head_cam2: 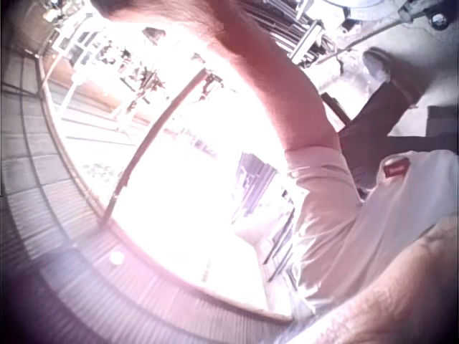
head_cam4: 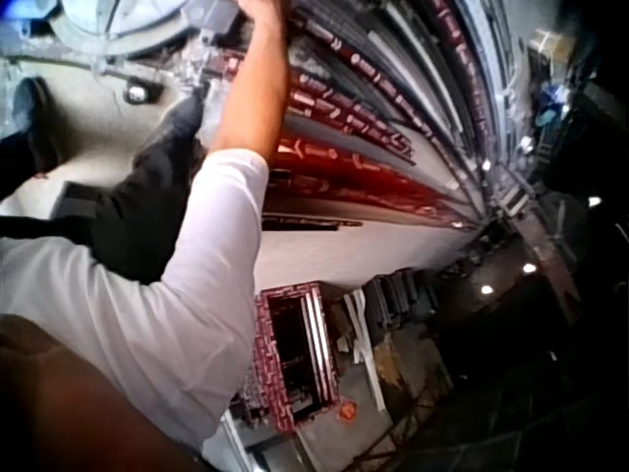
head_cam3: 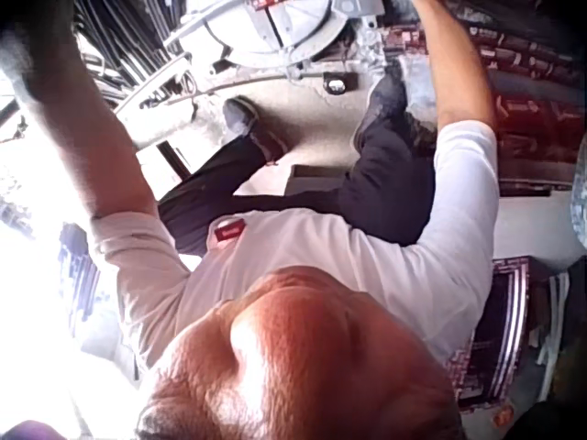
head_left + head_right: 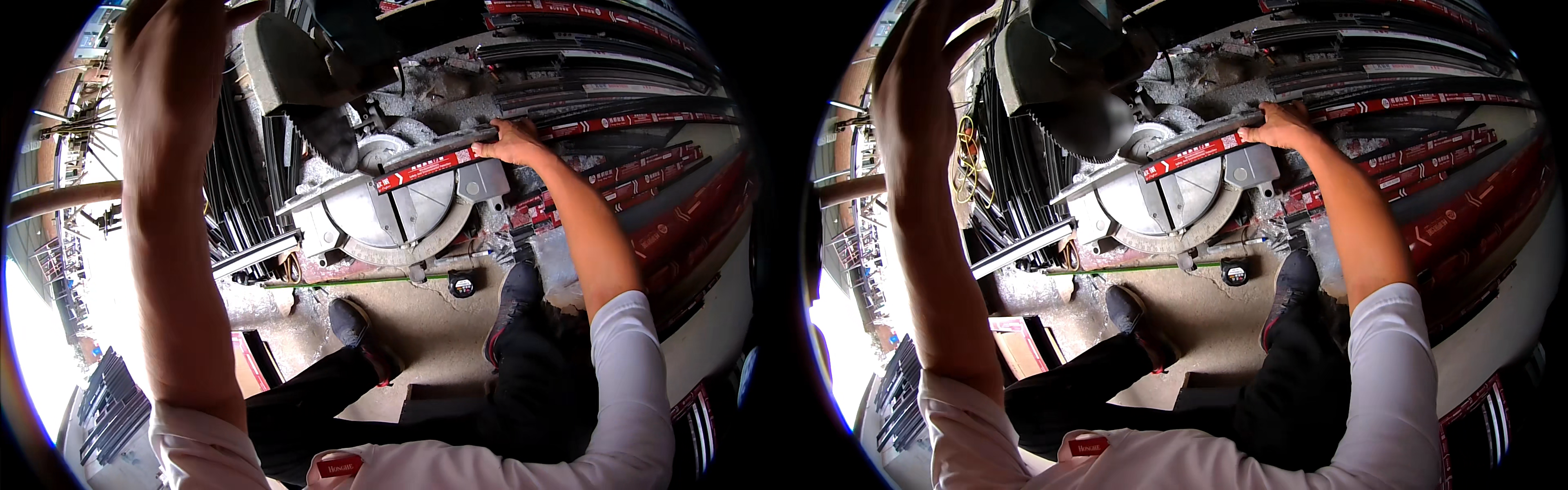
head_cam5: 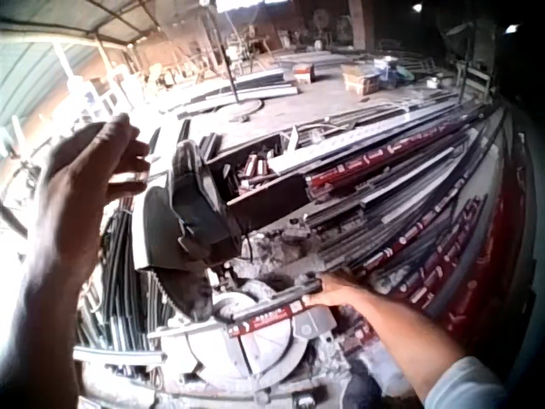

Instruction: The person measures and cuts long red and black window frame profiles using a miter saw. They use a tape measure to mark lengths, position the profiles on the saw, and cut them to size. The cut pieces are then placed into a larger frame assembly on the floor.

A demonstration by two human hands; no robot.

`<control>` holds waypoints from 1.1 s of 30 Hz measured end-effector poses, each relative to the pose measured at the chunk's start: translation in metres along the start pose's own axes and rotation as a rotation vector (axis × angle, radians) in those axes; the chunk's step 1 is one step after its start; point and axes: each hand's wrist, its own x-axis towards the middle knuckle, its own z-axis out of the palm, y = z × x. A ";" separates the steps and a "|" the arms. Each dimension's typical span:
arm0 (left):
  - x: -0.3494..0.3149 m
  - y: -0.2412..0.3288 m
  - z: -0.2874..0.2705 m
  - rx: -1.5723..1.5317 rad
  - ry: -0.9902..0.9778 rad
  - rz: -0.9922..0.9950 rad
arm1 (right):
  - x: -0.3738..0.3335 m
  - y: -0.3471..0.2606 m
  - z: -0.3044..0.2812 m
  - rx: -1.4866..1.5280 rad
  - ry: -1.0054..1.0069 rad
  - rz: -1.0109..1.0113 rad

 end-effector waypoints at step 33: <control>0.064 -0.026 0.080 -0.290 0.031 -0.865 | 0.006 0.013 0.005 0.127 0.081 -0.086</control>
